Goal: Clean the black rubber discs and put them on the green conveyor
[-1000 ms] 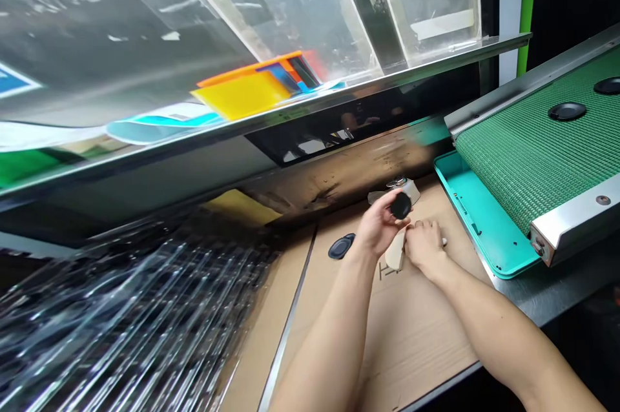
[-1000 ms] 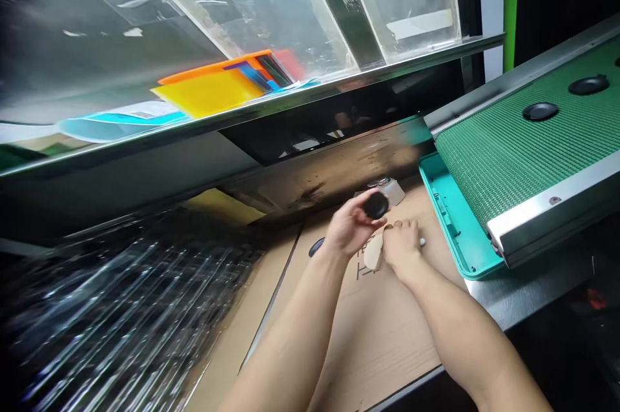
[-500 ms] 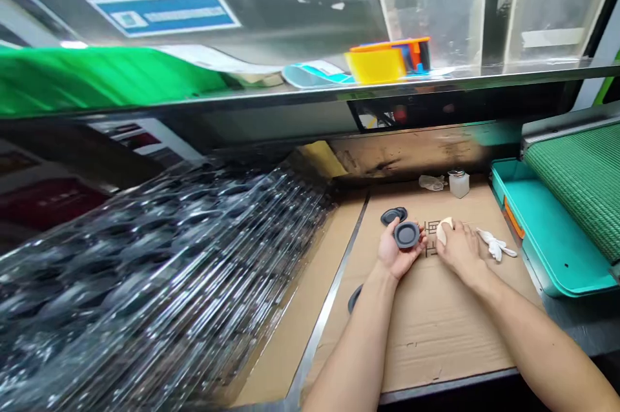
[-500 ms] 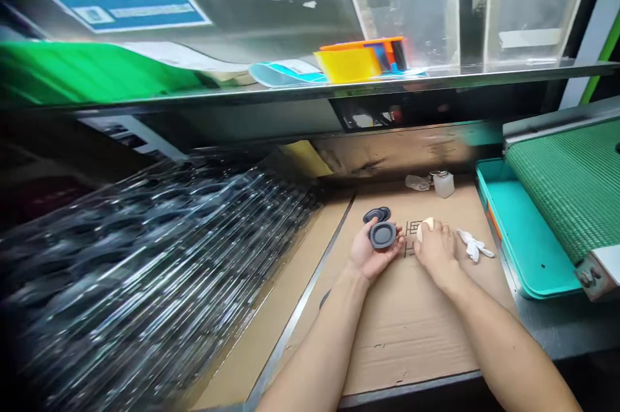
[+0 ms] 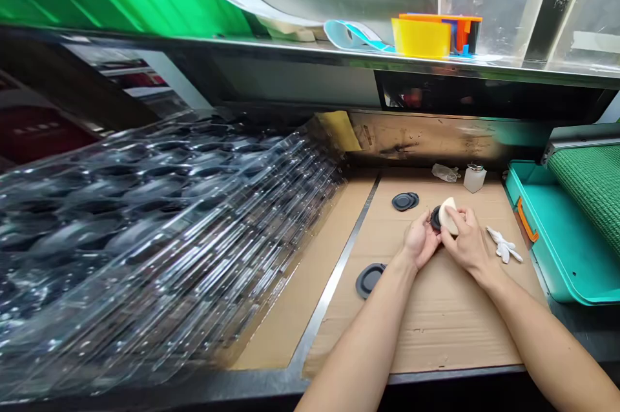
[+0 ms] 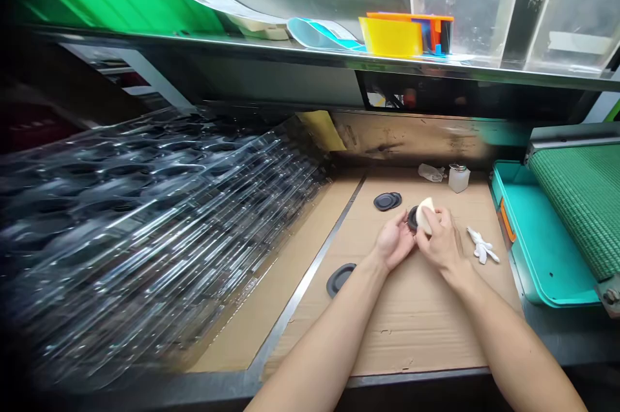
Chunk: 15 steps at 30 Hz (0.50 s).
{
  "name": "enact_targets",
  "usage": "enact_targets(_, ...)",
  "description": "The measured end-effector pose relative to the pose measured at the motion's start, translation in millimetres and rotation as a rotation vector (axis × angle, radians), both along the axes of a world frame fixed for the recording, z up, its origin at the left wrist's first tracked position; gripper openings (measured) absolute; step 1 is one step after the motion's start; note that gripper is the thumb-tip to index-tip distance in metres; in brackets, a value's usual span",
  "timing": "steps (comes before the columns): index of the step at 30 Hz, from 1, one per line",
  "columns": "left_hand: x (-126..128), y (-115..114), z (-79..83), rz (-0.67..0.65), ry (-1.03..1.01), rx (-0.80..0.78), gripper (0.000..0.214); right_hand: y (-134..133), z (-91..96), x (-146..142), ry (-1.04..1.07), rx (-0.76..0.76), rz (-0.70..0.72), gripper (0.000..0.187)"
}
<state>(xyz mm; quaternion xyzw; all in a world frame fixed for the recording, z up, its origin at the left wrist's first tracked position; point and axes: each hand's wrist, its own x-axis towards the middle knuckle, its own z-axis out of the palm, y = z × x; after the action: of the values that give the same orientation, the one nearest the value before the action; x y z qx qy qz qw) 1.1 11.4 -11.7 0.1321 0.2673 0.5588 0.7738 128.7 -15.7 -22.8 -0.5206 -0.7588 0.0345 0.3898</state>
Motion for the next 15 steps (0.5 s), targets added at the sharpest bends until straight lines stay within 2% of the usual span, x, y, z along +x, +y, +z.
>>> enact_targets(2, 1, -2, 0.3, -0.073, 0.01, 0.004, 0.031, 1, -2.0, 0, 0.018, 0.001, -0.07, 0.049)
enact_targets(4, 1, -2, -0.6, -0.127, 0.018, -0.015, 0.035, 0, -2.8, -2, -0.017, -0.023, -0.041, 0.051)
enact_targets(6, 1, -1, -2.5, -0.127, 0.016, -0.024, 0.04, -2, -2.1, -6, -0.066, -0.071, -0.02, 0.052)
enact_targets(10, 3, 1, -6.7, -0.068, 0.054, -0.043, 0.034, -5, 3.2, -8, -0.104, -0.192, -0.158, 0.051)
enact_targets(13, 4, 1, -9.0, -0.079, 0.048, -0.069, 0.038, -5, 7.1, -9, -0.166, -0.239, -0.098, 0.052)
enact_targets(15, 4, 1, -10.2, -0.067, 0.065, -0.069, 0.037, -4, 8.9, -8, -0.175, -0.28, -0.15, 0.051)
